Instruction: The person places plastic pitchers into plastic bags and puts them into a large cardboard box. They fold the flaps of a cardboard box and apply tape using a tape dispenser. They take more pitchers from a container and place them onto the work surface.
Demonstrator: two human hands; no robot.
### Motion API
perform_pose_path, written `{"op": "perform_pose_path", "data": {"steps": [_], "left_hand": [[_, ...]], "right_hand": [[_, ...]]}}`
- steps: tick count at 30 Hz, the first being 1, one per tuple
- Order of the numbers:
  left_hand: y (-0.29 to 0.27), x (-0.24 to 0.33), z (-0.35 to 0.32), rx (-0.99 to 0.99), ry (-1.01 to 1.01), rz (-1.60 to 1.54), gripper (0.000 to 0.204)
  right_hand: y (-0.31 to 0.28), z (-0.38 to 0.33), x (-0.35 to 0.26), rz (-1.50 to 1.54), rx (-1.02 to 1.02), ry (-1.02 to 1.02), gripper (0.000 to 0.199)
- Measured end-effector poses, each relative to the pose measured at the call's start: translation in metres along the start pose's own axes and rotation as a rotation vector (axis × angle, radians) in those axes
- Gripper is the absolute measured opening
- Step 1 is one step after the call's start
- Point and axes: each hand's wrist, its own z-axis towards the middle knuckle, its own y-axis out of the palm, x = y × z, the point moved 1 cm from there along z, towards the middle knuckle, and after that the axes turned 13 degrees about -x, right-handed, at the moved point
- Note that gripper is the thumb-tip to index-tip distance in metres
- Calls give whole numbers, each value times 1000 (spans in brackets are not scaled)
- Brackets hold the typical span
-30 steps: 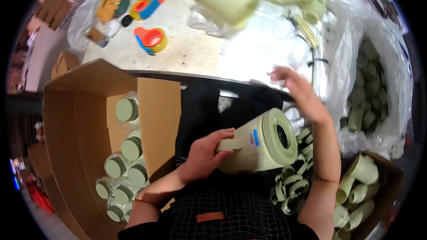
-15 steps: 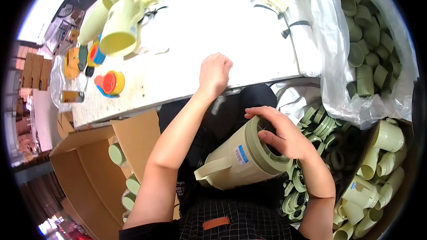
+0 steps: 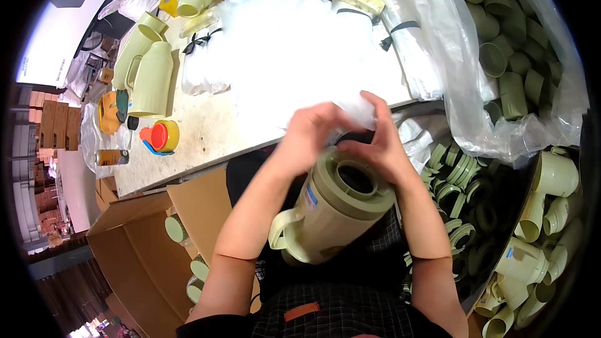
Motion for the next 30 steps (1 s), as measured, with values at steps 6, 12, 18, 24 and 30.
{"op": "perform_pose_path", "data": {"steps": [6, 12, 18, 24, 30], "left_hand": [[-4, 24, -50, -158, 323, -690, 19], [-21, -1, -70, 203, -147, 231, 20], [19, 30, -197, 184, 41, 765, 87], [45, -48, -318, 693, -78, 891, 59], [51, -13, -443, 1150, -472, 1090, 36]], "right_hand": [[-44, -8, 21, -105, 412, -132, 21], [-31, -35, 41, 537, 557, -70, 5], [80, -158, 22, -159, 23, -284, 32], [135, -184, 25, -39, -696, 298, 50], [237, -134, -46, 145, -1115, 13, 76]]}}
